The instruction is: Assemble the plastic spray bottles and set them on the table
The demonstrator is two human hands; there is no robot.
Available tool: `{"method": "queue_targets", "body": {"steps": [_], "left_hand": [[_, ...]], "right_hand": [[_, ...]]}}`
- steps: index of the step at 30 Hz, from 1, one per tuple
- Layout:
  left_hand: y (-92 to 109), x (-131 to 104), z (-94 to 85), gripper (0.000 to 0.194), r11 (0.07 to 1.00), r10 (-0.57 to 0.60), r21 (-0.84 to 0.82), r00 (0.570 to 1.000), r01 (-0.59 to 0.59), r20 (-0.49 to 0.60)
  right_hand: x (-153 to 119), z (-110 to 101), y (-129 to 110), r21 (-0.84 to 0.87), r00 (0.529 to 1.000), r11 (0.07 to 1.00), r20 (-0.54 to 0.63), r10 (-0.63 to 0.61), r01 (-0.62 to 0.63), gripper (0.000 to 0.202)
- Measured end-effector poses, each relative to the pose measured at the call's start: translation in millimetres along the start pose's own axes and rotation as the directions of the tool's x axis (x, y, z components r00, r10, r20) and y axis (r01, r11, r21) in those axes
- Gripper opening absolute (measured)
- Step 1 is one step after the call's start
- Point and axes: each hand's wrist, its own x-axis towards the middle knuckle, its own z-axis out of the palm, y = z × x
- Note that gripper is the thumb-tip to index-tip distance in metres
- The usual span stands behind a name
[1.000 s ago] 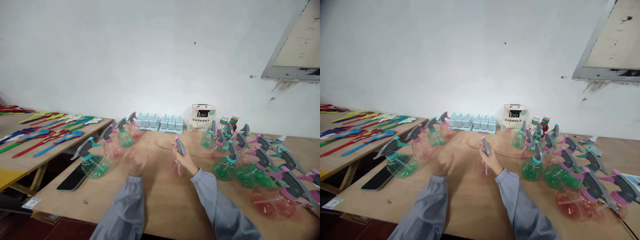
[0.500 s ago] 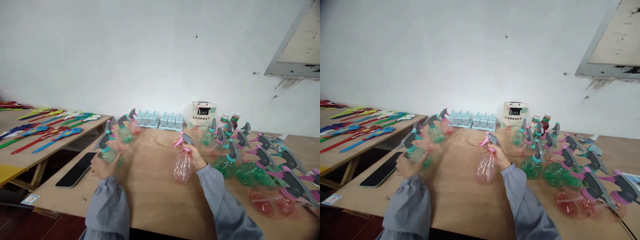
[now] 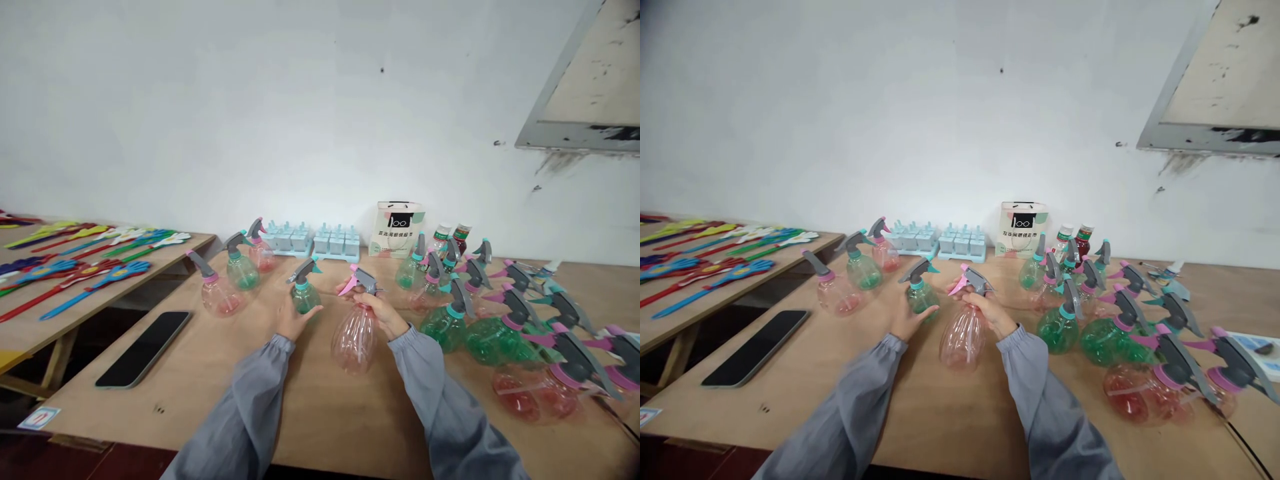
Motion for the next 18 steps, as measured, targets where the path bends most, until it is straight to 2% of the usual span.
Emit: {"method": "queue_targets", "body": {"steps": [2, 5, 7, 9, 14, 18], "left_hand": [[-2, 0, -0.4, 0.09, 1.0, 0.002, 0.009, 1.0, -0.002, -0.006], [-6, -4, -1.2, 0.092, 1.0, 0.006, 0.028, 1.0, -0.005, -0.024], [-8, -6, -1.4, 0.092, 0.999, -0.003, 0.043, 1.0, 0.004, -0.024], [-8, -6, -1.6, 0.092, 0.999, -0.01, 0.052, 1.0, 0.011, -0.016], [-3, -6, -4.3, 0.091, 0.999, 0.01, 0.037, 1.0, -0.011, 0.027], [3, -9, -7.6, 0.091, 0.999, 0.031, 0.035, 0.999, -0.032, 0.043]], "right_hand": [[0, 0, 0, 0.018, 0.999, 1.0, -0.039, -0.005, 0.005, 0.025], [1, 1, -1, 0.06, 0.99, 0.996, -0.122, 0.069, -0.062, 0.011], [1, 2, -3, 0.081, 0.982, 0.992, -0.156, 0.108, -0.096, 0.01], [0, 4, -5, 0.055, 0.984, 0.993, -0.138, 0.115, -0.108, 0.014], [-1, 7, -4, -0.08, 0.999, 0.996, -0.018, 0.045, -0.046, 0.015], [0, 8, 0, -0.116, 0.995, 0.993, -0.091, -0.038, 0.027, 0.007]]}}
